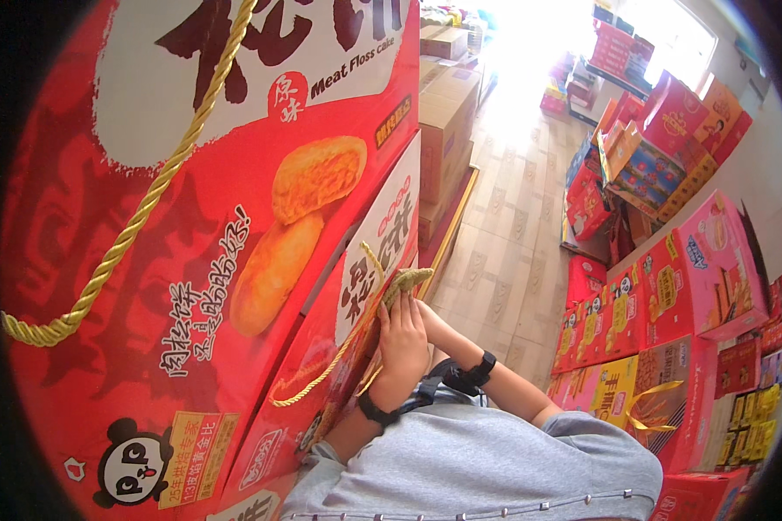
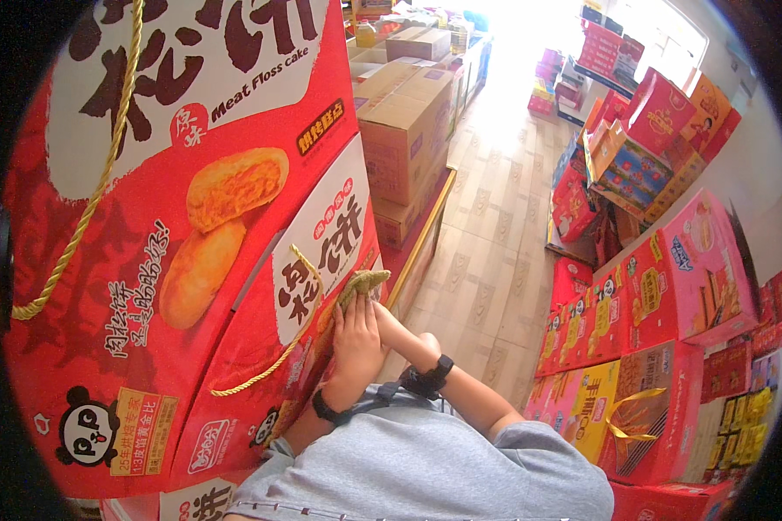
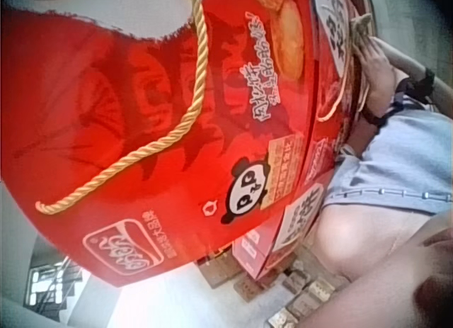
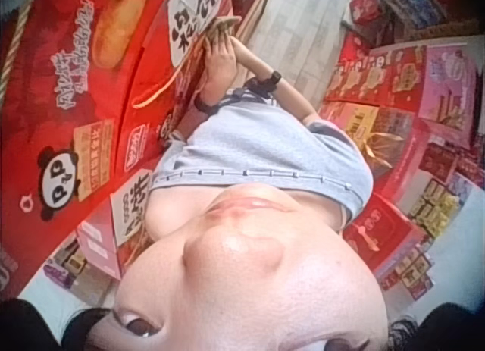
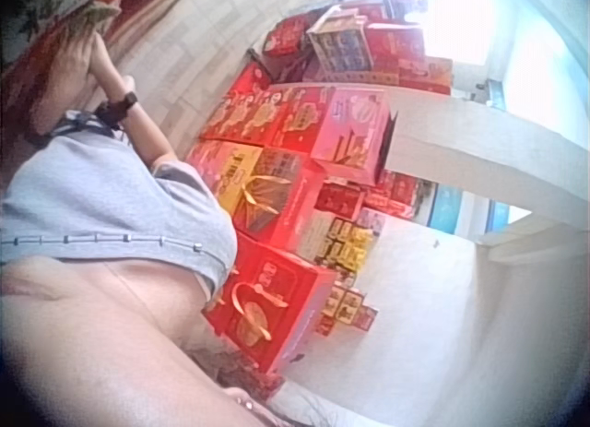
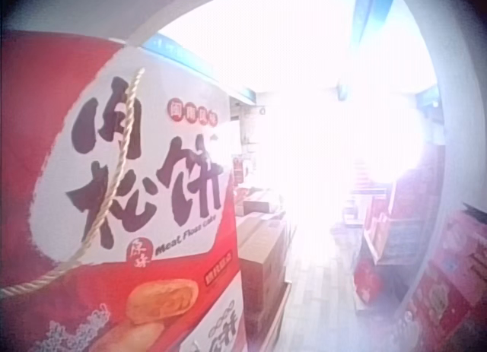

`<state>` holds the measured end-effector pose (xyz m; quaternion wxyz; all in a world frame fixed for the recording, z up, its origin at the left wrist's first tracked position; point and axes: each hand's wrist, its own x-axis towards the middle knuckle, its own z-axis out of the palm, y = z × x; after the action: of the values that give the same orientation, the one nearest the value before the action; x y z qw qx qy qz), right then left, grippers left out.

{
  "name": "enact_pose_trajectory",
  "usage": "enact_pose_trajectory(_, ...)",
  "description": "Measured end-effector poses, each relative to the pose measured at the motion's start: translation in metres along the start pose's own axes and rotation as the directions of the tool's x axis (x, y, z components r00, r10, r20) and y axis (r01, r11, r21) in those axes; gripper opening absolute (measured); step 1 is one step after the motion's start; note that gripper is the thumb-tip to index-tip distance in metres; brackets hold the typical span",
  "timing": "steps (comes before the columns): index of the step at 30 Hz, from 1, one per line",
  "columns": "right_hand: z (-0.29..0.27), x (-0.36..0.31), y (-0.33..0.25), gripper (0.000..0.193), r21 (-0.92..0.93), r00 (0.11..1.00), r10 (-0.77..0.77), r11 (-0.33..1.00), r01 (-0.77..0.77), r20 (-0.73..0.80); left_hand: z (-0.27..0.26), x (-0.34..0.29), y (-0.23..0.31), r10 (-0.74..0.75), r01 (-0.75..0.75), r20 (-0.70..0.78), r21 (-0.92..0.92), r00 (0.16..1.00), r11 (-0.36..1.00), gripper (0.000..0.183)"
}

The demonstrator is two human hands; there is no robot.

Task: Cleaning the surfaces of various cardboard and plastic boxes using a cloth.

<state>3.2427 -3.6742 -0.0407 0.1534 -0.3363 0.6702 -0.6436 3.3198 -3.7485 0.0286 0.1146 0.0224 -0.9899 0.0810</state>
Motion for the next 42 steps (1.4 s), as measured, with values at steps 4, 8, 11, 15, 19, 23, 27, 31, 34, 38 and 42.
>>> enact_pose_trajectory(4, 0.003, 0.010, -0.005, 0.041, 0.013, 0.998, -0.037, 0.999, 0.038, -0.043, -0.016, 0.003, -0.005, 0.004, -0.011, -0.067, -0.106, 0.998, 0.994, 0.074)
enact_pose_trajectory(8, -0.004, 0.025, -0.094, 0.041, -0.029, 0.996, -0.071, 0.997, 0.070, -0.048, -0.062, 0.005, -0.015, -0.032, -0.011, -0.187, -0.224, 0.982, 0.975, 0.054)
enact_pose_trajectory(11, -0.003, 0.034, -0.106, 0.039, -0.071, 0.990, -0.116, 0.991, 0.110, -0.084, -0.066, 0.007, -0.020, -0.061, -0.050, -0.292, -0.359, 0.954, 0.932, 0.069)
enact_pose_trajectory(15, -0.005, 0.033, -0.090, 0.040, -0.114, 0.997, -0.042, 0.993, 0.034, -0.069, -0.050, 0.007, -0.016, -0.065, -0.027, -0.252, -0.347, 0.965, 0.938, 0.069)
enact_pose_trajectory(19, -0.010, 0.023, -0.048, 0.036, -0.307, 0.999, 0.015, 0.951, -0.028, -0.046, -0.021, 0.004, -0.009, -0.029, -0.006, -0.138, -0.247, 0.990, 0.969, 0.060)
enact_pose_trajectory(23, -0.009, 0.010, -0.031, 0.028, -0.526, 0.975, 0.199, 0.842, -0.119, 0.098, -0.007, -0.006, -0.005, 0.018, -0.019, -0.020, -0.088, 1.000, 0.996, 0.062)
enact_pose_trajectory(27, -0.003, -0.002, -0.009, 0.030, -0.449, 0.989, 0.000, 0.891, 0.066, 0.147, -0.015, -0.011, -0.005, 0.035, -0.031, 0.047, -0.073, 0.998, 0.997, 0.061)
enact_pose_trajectory(31, 0.002, 0.006, -0.048, 0.031, -0.283, 0.938, 0.116, 0.959, -0.020, 0.327, -0.024, -0.023, -0.011, 0.011, 0.007, 0.171, -0.102, 0.985, 0.995, 0.064)
enact_pose_trajectory(34, -0.002, 0.007, -0.054, 0.031, -0.234, 0.838, 0.339, 0.937, -0.260, 0.427, -0.041, -0.021, -0.013, 0.027, -0.025, 0.090, -0.018, 0.996, 1.000, 0.064)
enact_pose_trajectory(38, -0.001, 0.016, -0.101, 0.021, 0.119, 0.958, 0.066, 0.988, -0.102, 0.279, -0.068, -0.010, -0.020, -0.006, -0.002, -0.053, -0.147, 0.999, 0.989, 0.059)
enact_pose_trajectory(42, -0.012, 0.027, -0.133, 0.023, -0.288, 0.993, -0.119, 0.951, 0.111, -0.011, -0.085, -0.007, -0.023, 0.013, -0.089, -0.284, -0.254, 0.959, 0.963, 0.065)
